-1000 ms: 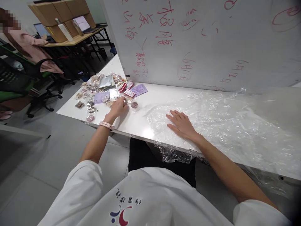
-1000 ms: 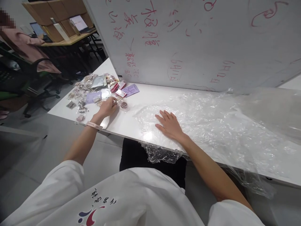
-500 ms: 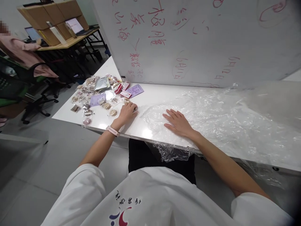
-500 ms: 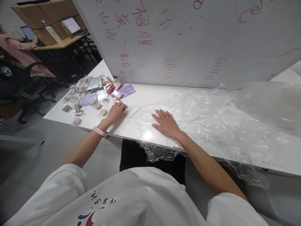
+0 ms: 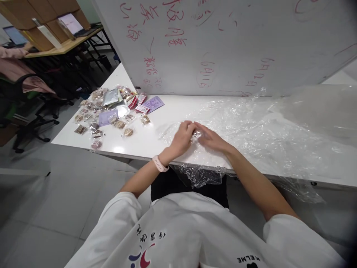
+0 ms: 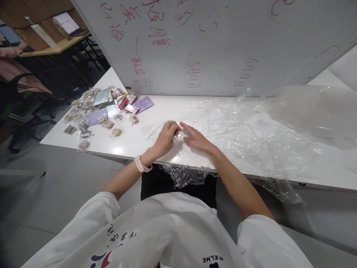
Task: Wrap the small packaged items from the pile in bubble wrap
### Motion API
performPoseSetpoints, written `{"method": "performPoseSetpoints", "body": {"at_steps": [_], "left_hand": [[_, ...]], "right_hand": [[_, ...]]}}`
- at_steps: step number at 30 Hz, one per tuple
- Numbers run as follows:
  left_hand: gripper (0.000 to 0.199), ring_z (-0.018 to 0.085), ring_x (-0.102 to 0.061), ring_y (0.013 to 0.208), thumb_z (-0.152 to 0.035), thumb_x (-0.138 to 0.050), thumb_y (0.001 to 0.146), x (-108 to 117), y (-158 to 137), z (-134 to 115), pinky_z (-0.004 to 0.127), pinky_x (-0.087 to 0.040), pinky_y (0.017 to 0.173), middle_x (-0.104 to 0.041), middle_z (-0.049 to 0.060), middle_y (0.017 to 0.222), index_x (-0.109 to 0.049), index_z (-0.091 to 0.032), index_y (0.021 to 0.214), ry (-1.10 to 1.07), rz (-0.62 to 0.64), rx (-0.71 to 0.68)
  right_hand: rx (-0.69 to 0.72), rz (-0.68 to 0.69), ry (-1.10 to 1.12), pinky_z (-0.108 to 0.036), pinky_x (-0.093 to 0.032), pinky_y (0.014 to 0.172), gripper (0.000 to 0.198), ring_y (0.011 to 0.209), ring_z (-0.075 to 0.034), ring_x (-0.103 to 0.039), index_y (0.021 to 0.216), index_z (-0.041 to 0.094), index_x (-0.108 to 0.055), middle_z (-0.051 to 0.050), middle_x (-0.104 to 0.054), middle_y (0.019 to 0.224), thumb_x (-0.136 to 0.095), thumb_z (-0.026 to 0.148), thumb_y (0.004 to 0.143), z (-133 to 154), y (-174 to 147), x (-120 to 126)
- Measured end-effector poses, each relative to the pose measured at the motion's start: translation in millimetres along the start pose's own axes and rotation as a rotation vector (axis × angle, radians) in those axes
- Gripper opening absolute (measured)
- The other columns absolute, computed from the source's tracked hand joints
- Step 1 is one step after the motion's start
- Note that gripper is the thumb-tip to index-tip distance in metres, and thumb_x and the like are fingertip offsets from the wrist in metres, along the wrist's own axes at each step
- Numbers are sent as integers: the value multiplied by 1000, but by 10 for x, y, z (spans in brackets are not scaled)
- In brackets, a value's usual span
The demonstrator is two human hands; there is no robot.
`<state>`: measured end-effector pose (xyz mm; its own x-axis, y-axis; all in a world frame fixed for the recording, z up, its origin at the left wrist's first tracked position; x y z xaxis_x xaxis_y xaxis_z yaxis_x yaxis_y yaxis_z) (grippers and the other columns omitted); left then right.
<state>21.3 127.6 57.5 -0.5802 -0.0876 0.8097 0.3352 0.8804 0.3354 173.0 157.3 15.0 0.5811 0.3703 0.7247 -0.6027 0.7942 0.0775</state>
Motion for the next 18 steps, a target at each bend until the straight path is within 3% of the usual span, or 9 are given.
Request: {"method": "performPoseSetpoints", "body": {"at_steps": [2,5,7,9,12,14,16,18], "left_hand": [[19,31,-51,116,-28,-55,95,-339,10,-81,50,-48,94,-56,16,126,-54,-18,112,37,152,-1],[62,42,-28,145,-51,-66,89,-439,-45,-36,66,-29,113,-34,19,157,-44,-22,139,53,253,-6],[89,41,-10,154,-63,-66,84,-276,-138,41,67,-16,120,-15,17,167,-23,-29,155,4,296,-26],[107,39,-2,156,-70,-65,81,-22,-300,144,65,-13,122,-3,15,170,-3,-33,160,-32,335,-47],[123,38,-4,156,-72,-70,74,289,-672,329,62,-15,123,-2,16,170,8,-32,161,-9,411,-82],[120,37,-12,156,-63,-75,76,364,-936,434,60,-16,124,-12,17,169,2,-31,162,60,437,-107],[102,35,-19,155,-49,-77,81,356,-1136,487,58,-17,124,-23,15,167,-15,-31,161,148,388,-103],[75,33,-30,151,-39,-73,87,318,-1248,465,57,-22,122,-36,13,161,-37,-31,152,196,286,-70]], "right_hand": [[-61,-85,286,-52,-43,114,64,144,-26,-42,161,39,-19,-3,-35,162,-41,47,101,-127,42,65],[-142,-211,517,-49,-43,115,61,141,-24,-47,158,34,-29,-6,-44,157,-43,47,100,-230,75,197],[-158,-242,510,-48,-43,115,57,140,-23,-48,155,33,-36,-6,-47,155,-37,53,102,-131,-18,340],[-107,-234,387,-50,-41,116,60,141,-25,-46,153,35,-40,-5,-46,155,-34,63,101,108,-244,499],[88,-66,50,-56,-31,121,84,149,-32,-32,155,35,-37,-5,-36,161,-51,79,85,529,-749,487],[177,49,-192,-59,-21,124,90,153,-35,-23,156,36,-36,-5,-29,165,-64,75,79,656,-1085,244],[175,38,-361,-62,-19,124,72,153,-33,-23,155,38,-36,-3,-29,164,-63,54,91,636,-1322,-64],[152,-53,-421,-60,-26,122,49,149,-27,-36,148,41,-46,-1,-43,157,-50,31,100,580,-1447,-317]]}}
Point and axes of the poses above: each hand's wrist, its own y-axis towards the middle knuckle, its own x-axis out of the back of the hand, z = x × y, the point moved 5 cm from there along y, towards the middle knuckle
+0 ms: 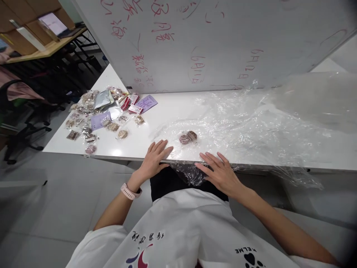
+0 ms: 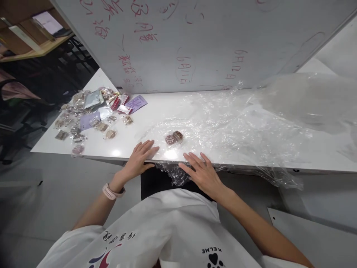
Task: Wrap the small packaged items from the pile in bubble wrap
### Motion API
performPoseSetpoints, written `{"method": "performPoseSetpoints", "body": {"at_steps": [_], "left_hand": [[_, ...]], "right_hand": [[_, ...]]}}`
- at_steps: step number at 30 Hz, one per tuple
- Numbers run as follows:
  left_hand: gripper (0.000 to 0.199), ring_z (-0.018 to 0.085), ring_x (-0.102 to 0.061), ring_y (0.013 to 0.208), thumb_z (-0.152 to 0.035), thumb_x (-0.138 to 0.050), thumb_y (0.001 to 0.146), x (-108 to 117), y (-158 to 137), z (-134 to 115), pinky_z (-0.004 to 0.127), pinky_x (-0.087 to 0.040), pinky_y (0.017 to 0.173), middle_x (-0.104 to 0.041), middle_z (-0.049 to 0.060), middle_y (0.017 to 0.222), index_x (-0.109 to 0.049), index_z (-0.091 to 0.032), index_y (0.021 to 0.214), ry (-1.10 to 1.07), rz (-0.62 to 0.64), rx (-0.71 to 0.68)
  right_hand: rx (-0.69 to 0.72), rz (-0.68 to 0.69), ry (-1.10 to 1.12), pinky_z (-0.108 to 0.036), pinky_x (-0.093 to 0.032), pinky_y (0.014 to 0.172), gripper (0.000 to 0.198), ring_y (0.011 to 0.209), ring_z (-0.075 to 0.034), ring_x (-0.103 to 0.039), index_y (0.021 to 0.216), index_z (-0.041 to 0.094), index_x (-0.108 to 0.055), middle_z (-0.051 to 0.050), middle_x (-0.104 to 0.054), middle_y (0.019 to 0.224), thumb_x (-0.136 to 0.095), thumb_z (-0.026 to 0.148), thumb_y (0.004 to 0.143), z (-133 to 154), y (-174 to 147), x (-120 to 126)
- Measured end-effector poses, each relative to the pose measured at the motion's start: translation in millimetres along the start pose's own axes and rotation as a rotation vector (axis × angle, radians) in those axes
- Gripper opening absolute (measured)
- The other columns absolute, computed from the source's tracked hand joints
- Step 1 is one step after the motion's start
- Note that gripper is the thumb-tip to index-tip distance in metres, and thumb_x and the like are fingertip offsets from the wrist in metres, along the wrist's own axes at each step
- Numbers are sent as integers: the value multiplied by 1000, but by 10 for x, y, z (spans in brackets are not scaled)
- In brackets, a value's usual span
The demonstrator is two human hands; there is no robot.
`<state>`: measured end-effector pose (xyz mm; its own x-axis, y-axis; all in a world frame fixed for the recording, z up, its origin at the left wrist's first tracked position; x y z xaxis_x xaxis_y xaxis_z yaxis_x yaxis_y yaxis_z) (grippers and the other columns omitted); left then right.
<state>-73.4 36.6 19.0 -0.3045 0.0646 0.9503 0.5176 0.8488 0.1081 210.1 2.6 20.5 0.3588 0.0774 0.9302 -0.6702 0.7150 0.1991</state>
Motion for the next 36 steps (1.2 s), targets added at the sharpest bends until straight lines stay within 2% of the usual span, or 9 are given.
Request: {"method": "performPoseSetpoints", "body": {"at_steps": [2,5,11,14,18,23,29,33,36], "left_hand": [[47,31,-45,141,-37,-68,91,-13,-20,-85,55,-30,118,-53,11,149,-55,-30,136,-29,-102,42],[12,26,-60,120,-36,-61,96,87,41,-180,51,-37,113,-71,6,123,-67,-26,99,-169,-230,81],[23,21,-67,94,-37,-46,101,453,251,-148,40,-52,90,-71,6,95,-61,-23,92,-389,-527,343],[20,21,-67,95,-35,-44,101,537,346,-423,40,-54,88,-70,8,95,-59,-23,96,-323,-733,221],[24,26,-57,130,-28,-51,98,220,625,-851,47,-47,108,-66,13,129,-57,-23,121,-221,-470,-145],[56,33,-43,144,-31,-55,96,-197,868,-496,55,-38,116,-45,18,154,-39,-20,147,-198,-157,-33],[45,29,-59,127,-33,-53,98,-160,909,-175,46,-50,102,-60,13,141,-46,-24,142,-347,-156,18],[29,26,-69,99,-33,-51,98,-21,920,-225,38,-51,84,-73,8,111,-57,-24,125,-341,-85,125],[23,22,-67,76,-38,-50,98,108,826,-235,33,-47,71,-70,2,79,-62,-24,112,-391,-36,210]], "right_hand": [[-38,-127,29,-56,-36,117,40,136,-23,-53,131,41,-62,1,-62,140,-42,22,102,36,-39,-77],[-154,-307,175,-50,-50,104,30,113,-24,-68,109,34,-72,-2,-74,116,-43,32,102,-8,51,164],[-446,-409,463,-34,-57,68,39,76,-21,-70,94,23,-74,-6,-74,87,-52,55,96,-522,644,775],[-525,-271,507,-30,-52,61,36,66,-18,-66,92,19,-74,-5,-71,76,-60,53,90,-812,1056,728],[-551,-13,306,-30,-49,68,26,75,-19,-67,96,21,-76,-4,-72,81,-64,42,86,-1024,1494,494],[-650,34,-35,-45,-49,88,26,104,-31,-65,108,19,-74,-12,-72,107,-62,30,88,-1285,1583,495],[-467,-455,-121,-57,-44,97,49,120,-36,-52,129,20,-65,-17,-64,119,-26,34,105,-853,1157,846],[-140,-218,82,-48,-45,104,49,128,-30,-51,143,28,-53,-9,-61,137,-43,51,101,-375,977,448],[-142,-139,114,-48,-38,110,50,132,-29,-51,144,28,-53,-8,-60,141,-45,51,100,-399,889,246]]}}
Point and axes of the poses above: each hand's wrist, its own y-axis towards the middle knuckle, its own x-axis out of the back of the hand, z = x × y, the point moved 5 cm from there along y, towards the middle knuckle
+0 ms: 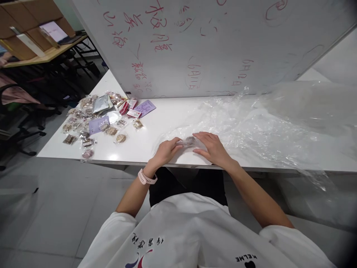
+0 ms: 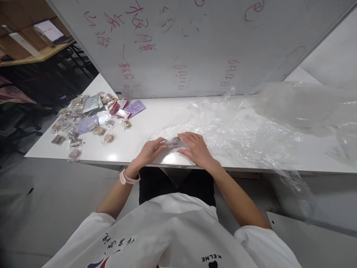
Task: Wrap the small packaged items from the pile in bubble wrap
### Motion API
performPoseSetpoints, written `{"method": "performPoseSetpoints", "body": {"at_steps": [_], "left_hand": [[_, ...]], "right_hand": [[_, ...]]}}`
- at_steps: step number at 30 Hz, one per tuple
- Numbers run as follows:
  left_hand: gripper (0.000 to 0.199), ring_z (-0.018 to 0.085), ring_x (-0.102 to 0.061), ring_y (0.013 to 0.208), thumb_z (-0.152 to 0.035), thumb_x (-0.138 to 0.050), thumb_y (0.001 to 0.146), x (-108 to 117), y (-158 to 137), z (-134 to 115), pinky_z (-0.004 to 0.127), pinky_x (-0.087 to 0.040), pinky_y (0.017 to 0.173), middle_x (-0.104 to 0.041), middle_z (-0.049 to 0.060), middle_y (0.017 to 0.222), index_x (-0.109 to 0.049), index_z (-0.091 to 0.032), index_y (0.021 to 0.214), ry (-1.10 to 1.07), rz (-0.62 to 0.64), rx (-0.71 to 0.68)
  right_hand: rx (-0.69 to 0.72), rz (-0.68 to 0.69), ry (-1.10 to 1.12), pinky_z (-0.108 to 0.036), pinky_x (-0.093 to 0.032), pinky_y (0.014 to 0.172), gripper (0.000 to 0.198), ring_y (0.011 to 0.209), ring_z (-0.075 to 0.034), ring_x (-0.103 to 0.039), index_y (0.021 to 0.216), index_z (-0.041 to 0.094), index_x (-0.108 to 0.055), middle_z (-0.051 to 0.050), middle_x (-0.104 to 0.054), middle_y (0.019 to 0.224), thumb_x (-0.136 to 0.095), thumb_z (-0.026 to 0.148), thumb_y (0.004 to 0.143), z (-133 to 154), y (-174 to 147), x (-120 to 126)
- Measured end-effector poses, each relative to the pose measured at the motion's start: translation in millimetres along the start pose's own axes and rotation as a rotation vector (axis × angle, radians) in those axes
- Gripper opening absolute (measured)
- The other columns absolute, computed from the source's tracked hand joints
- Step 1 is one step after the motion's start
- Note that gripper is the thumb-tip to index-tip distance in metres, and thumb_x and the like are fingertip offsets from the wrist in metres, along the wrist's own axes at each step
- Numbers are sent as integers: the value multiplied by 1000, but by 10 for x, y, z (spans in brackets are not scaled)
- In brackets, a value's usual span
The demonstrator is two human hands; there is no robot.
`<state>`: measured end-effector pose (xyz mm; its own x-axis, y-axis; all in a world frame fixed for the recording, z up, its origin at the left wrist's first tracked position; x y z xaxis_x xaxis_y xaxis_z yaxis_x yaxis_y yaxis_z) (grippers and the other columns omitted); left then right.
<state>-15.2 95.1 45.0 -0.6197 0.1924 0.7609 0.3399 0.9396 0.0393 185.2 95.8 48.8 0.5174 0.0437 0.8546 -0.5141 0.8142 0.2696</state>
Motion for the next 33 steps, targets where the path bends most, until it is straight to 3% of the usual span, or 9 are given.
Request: {"method": "performPoseSetpoints", "body": {"at_steps": [4,9,12,17,21,23,26,28,33], "left_hand": [[27,17,-63,68,-48,-55,95,137,-133,78,28,-44,64,-67,0,73,-63,-22,99,-271,-43,115],[33,12,-53,46,-46,-67,87,125,-67,279,25,-41,49,-59,-5,58,-59,-20,105,-469,-38,327],[26,11,-49,42,-39,-67,87,146,10,290,25,-38,50,-58,-6,53,-58,-20,103,-354,-36,344],[18,13,-52,47,-37,-63,90,170,68,243,25,-36,55,-59,-6,54,-59,-21,99,-161,-70,327],[22,17,-59,60,-36,-61,90,196,41,293,27,-39,62,-63,-3,63,-63,-23,108,23,-116,344],[27,20,-64,74,-35,-61,90,316,-100,359,30,-42,69,-70,2,80,-63,-23,114,134,-284,373],[41,25,-63,101,-39,-62,89,574,-586,454,33,-45,80,-69,11,117,-59,-19,126,211,-737,451],[46,24,-63,97,-48,-56,92,622,-946,532,34,-45,79,-69,12,116,-57,-18,127,159,-867,577],[38,22,-58,74,-56,-52,92,417,-1166,507,33,-39,72,-65,3,73,-63,-21,82,161,-555,730]], "right_hand": [[-78,-3,54,-43,-41,105,37,101,-23,-68,115,27,-71,-3,-76,106,-43,48,102,-184,56,54],[-325,193,31,-31,-42,65,33,72,-20,-65,100,25,-73,-1,-71,74,-51,49,98,-333,284,29],[-347,186,-159,-35,-44,74,26,81,-23,-65,110,20,-71,-6,-73,87,-56,37,96,-301,372,21],[-94,-146,-330,-44,-43,92,32,110,-29,-58,124,15,-66,-16,-67,122,-45,20,101,163,291,41],[190,-38,-147,-43,-44,102,37,129,-27,-49,137,22,-59,-11,-56,143,-48,32,102,486,141,-323],[171,9,-102,-44,-43,106,41,135,-27,-45,142,26,-54,-9,-51,149,-46,32,103,469,96,-478],[111,22,-45,-44,-44,106,42,134,-25,-45,146,30,-51,-7,-51,149,-42,32,105,386,63,-568],[105,11,-30,-44,-44,106,42,133,-25,-47,146,31,-50,-6,-51,148,-40,32,105,366,55,-565],[112,-10,-48,-45,-45,106,43,130,-27,-48,146,29,-51,-8,-53,146,-42,29,104,383,49,-559]]}}
Point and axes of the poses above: each hand's wrist, its own y-axis towards the middle knuckle, its own x-axis out of the back of the hand, z = x × y, the point moved 5 cm from there along y, towards the middle knuckle
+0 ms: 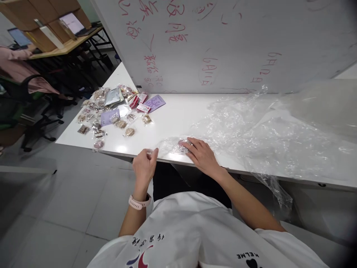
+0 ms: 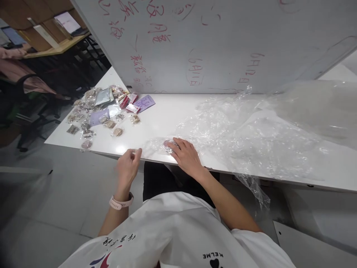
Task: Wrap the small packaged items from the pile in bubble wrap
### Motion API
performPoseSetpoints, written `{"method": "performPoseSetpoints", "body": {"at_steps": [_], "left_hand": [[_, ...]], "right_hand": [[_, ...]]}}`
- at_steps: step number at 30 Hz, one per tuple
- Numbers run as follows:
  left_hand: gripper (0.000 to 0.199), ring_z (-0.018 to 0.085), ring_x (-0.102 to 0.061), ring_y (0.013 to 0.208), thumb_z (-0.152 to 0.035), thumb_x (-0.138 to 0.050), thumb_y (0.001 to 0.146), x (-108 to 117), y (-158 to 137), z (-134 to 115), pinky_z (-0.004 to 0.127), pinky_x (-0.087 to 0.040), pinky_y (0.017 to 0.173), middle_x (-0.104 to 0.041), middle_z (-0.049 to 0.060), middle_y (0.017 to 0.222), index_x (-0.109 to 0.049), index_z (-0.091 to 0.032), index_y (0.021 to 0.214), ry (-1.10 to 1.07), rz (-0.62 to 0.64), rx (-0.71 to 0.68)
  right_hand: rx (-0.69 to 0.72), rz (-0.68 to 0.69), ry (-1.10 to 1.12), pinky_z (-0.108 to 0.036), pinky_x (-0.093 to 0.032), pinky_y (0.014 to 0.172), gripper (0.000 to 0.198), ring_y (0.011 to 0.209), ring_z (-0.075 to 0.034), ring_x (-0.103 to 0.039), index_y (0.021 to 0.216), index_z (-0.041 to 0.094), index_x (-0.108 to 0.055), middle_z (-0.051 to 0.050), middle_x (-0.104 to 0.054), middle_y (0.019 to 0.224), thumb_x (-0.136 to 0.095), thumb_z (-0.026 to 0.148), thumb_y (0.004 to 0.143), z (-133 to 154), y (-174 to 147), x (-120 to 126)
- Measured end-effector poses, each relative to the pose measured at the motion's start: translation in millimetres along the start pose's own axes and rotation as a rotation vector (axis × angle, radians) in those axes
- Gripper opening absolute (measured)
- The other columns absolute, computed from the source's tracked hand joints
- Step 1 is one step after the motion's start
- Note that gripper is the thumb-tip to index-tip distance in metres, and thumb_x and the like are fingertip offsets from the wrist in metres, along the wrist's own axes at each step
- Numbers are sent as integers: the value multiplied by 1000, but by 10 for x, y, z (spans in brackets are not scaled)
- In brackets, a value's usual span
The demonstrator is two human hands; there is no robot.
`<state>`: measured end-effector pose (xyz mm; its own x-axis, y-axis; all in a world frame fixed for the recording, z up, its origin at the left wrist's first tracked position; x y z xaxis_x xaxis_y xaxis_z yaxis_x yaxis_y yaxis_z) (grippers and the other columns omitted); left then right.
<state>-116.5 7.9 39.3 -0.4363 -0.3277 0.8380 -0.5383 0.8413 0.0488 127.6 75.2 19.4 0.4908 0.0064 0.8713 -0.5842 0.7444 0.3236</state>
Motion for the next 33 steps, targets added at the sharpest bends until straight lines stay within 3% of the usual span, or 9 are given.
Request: {"method": "performPoseSetpoints", "body": {"at_steps": [4,9,13,17,21,23,26,30,33], "left_hand": [[34,18,-60,71,-44,-62,86,-175,65,-315,30,-43,70,-61,1,67,-49,-20,66,-348,78,-1],[25,20,-69,102,-44,-52,96,-396,57,-795,33,-51,91,-74,7,106,-53,-21,89,-982,110,-160],[34,22,-64,121,-42,-49,100,-659,-139,-1056,43,-42,112,-67,11,131,-54,-21,127,-591,329,-573],[48,25,-45,144,-40,-50,101,-785,-259,-1050,50,-20,126,-55,10,148,-44,-22,145,-150,309,-897],[53,27,-39,147,-44,-53,99,-814,-272,-1024,52,-20,125,-51,11,152,-45,-22,146,-4,259,-1018],[50,27,-43,145,-44,-54,99,-829,-263,-1032,52,-22,124,-54,10,150,-48,-23,144,5,233,-1026],[43,26,-48,141,-41,-54,99,-854,-245,-1047,52,-25,123,-58,10,145,-54,-24,139,-6,205,-1015],[41,27,-49,140,-41,-56,99,-867,-235,-1050,53,-25,122,-60,10,143,-57,-24,136,-13,204,-1026],[40,27,-49,140,-41,-54,99,-866,-241,-1047,53,-24,122,-60,10,142,-57,-25,136,-7,221,-1029]], "right_hand": [[2,-5,-15,-45,-46,105,43,129,-27,-50,146,28,-52,-8,-53,146,-45,29,103,6,-6,-10],[9,-35,1,-45,-48,104,39,128,-27,-53,139,25,-59,-8,-56,144,-46,32,103,-11,11,-26],[28,-30,38,-48,-46,110,38,134,-28,-50,136,20,-61,-12,-57,143,-45,29,102,-42,2,-8],[60,-67,24,-45,-44,113,44,138,-24,-49,145,24,-53,-10,-55,146,-44,24,102,-45,-274,246],[-246,-314,-355,-60,-31,116,54,143,-35,-41,149,23,-49,-14,-48,152,-57,36,97,-303,-933,741],[-427,-306,-505,-63,-36,107,48,130,-39,-52,139,19,-59,-17,-61,138,-55,42,98,-573,-1286,987],[-545,-80,-410,-50,-52,76,42,78,-28,-69,102,26,-76,-10,-75,89,-43,53,100,-1112,-1587,1400],[-503,256,79,-38,-44,47,33,45,-16,-55,92,40,-77,-5,-65,60,-60,68,87,-1738,-1361,2067],[-413,-1,208,-36,-45,47,31,38,-11,-46,105,40,-76,1,-48,45,-58,61,93,-2037,-688,2540]]}}
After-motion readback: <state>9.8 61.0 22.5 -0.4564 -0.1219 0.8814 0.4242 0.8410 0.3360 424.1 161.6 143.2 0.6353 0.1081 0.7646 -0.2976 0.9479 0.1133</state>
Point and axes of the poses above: each hand's wrist, its own y-axis towards the middle knuckle, its own x-axis out of the back of the hand, z = x × y, the point moved 5 cm from there along y, towards the middle knuckle
